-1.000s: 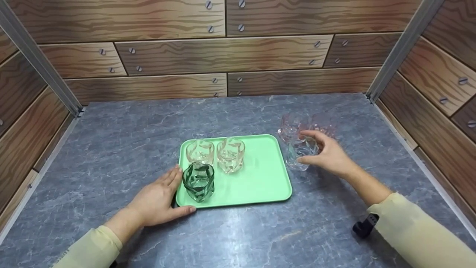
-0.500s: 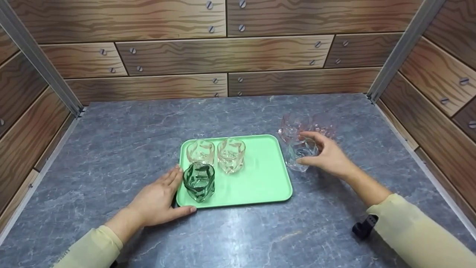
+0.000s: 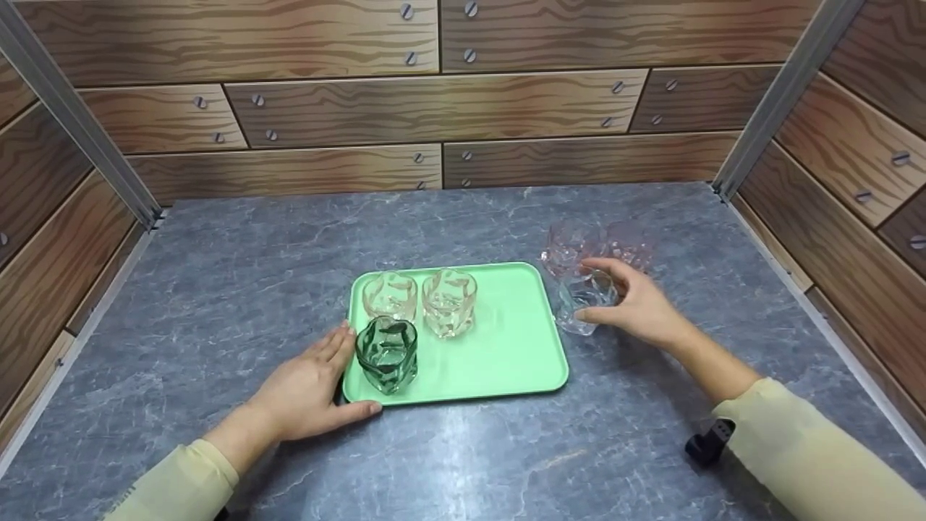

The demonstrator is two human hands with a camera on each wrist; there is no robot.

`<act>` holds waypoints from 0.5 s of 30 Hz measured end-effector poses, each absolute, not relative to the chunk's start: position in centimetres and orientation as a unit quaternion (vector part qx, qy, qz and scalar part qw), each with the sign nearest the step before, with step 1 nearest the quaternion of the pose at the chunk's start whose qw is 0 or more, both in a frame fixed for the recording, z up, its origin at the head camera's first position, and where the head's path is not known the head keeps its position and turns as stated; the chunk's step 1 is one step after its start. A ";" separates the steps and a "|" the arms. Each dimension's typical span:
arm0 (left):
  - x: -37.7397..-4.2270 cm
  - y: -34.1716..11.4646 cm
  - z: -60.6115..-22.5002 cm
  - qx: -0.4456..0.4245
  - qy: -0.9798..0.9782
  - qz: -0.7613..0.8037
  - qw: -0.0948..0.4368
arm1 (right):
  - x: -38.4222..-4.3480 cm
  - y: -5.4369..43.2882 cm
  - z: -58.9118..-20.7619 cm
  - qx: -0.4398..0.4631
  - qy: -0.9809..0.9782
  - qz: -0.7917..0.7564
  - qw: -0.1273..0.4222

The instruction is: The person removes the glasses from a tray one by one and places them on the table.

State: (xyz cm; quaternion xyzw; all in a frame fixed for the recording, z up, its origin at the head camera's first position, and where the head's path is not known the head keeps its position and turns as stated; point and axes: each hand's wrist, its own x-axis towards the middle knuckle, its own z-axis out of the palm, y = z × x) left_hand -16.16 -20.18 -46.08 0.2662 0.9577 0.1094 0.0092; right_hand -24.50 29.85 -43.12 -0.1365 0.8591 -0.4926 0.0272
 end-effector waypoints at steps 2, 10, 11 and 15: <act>-16.1 -20.2 -46.1 0.265 0.958 0.109 0.011 | -24.5 29.9 -43.2 -0.137 0.860 -0.491 0.027; -16.2 -20.2 -46.1 0.267 0.958 0.106 0.007 | -24.4 29.8 -43.2 -0.137 0.860 -0.491 0.028; -16.2 -20.2 -46.1 0.266 0.958 0.106 0.007 | -24.4 29.8 -43.1 -0.138 0.858 -0.493 0.030; -16.2 -20.2 -46.1 0.265 0.958 0.109 0.007 | -24.5 30.0 -42.8 -0.148 0.846 -0.511 0.040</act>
